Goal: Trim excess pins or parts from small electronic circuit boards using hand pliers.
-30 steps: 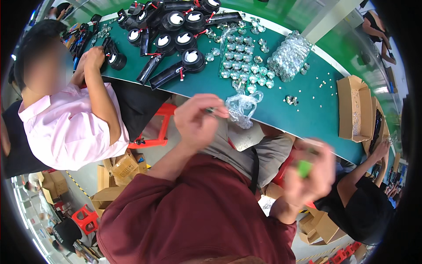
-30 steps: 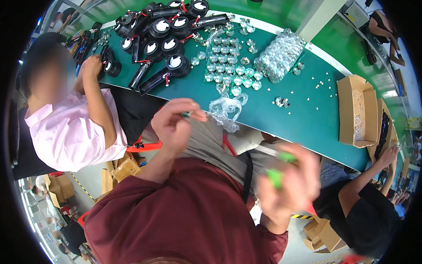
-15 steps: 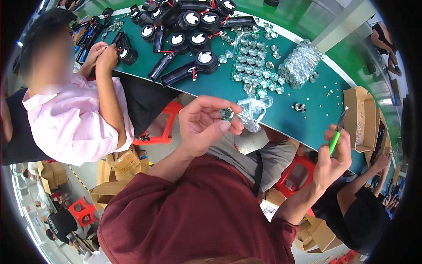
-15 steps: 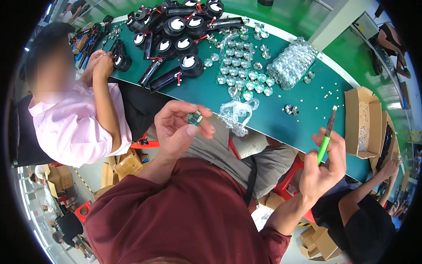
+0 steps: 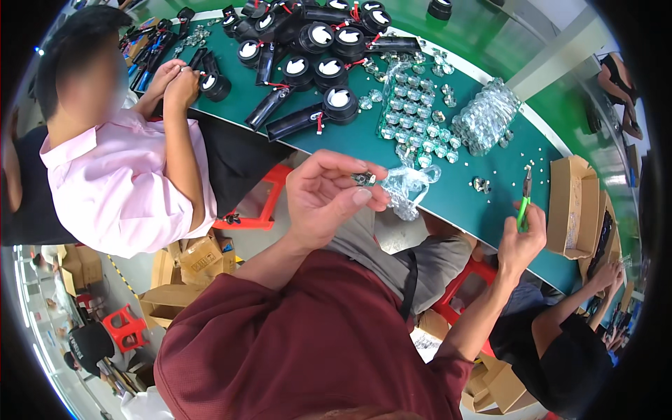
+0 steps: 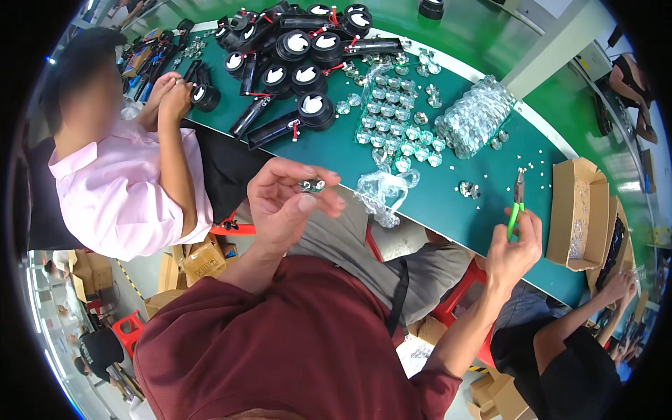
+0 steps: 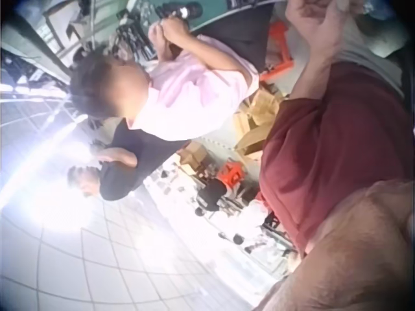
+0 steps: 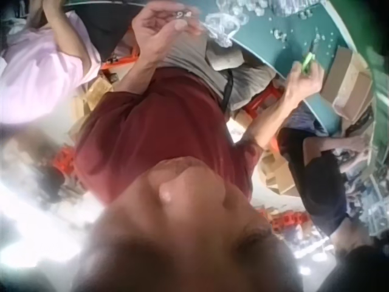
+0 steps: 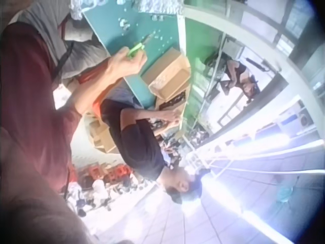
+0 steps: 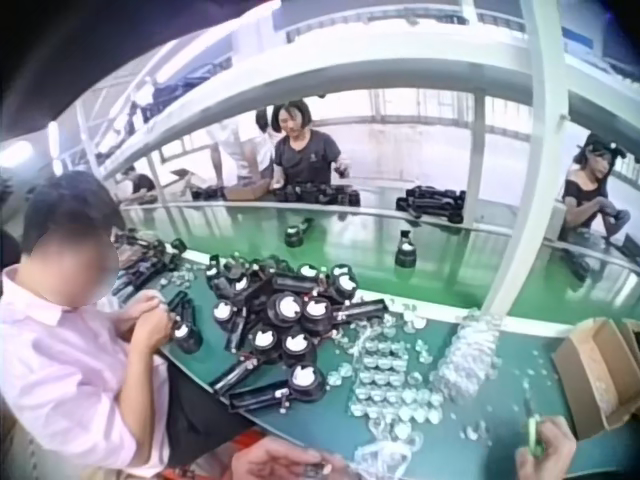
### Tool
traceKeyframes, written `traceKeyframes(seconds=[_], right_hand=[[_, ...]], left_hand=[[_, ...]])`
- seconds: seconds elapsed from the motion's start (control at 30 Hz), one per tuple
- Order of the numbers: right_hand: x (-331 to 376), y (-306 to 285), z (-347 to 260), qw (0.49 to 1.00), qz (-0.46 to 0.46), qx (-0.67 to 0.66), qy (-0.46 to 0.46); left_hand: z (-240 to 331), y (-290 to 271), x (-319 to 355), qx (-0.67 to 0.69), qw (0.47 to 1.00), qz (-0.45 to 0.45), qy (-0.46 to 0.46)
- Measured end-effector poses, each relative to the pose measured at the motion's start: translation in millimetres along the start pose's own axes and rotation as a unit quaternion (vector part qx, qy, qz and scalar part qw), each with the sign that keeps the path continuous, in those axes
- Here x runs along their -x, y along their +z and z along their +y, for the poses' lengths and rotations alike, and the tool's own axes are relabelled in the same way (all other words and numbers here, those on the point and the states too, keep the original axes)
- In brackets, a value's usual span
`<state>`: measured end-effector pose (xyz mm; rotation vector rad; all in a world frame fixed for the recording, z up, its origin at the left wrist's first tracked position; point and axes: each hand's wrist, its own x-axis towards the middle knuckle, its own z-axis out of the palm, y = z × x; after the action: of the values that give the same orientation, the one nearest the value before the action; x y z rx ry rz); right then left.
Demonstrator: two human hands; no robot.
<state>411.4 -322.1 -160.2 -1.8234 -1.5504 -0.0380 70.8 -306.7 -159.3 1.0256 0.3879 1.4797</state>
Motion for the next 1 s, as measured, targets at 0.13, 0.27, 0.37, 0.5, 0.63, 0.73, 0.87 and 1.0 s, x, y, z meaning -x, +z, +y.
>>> traceKeyframes(seconds=[0.13,0.27,0.37,0.5,0.63,0.73,0.87,1.0], right_hand=[[-2,12,19,0.998,0.022,0.058,-0.025],[5,21,40,0.994,0.042,0.103,-0.023],[8,29,46,0.990,0.059,0.111,-0.057],[9,27,41,0.990,0.063,0.111,-0.055],[8,30,43,0.992,0.031,0.116,-0.038],[7,31,42,0.993,0.036,0.108,-0.042],[8,31,40,0.993,0.031,0.110,-0.028],[9,30,37,0.991,0.033,0.126,-0.027]], left_hand=[[2,-1,-5,-0.041,0.998,0.035,0.011],[14,-13,-22,-0.105,0.986,0.128,0.022],[34,-35,-46,-0.197,0.956,0.209,0.065],[64,-107,-101,-0.302,0.896,0.265,0.186],[116,-179,-170,-0.410,0.803,0.404,0.156],[125,-274,-221,-0.526,0.694,0.460,0.173],[128,-334,-261,-0.619,0.577,0.532,0.038],[132,-357,-287,-0.674,0.509,0.531,-0.069]])
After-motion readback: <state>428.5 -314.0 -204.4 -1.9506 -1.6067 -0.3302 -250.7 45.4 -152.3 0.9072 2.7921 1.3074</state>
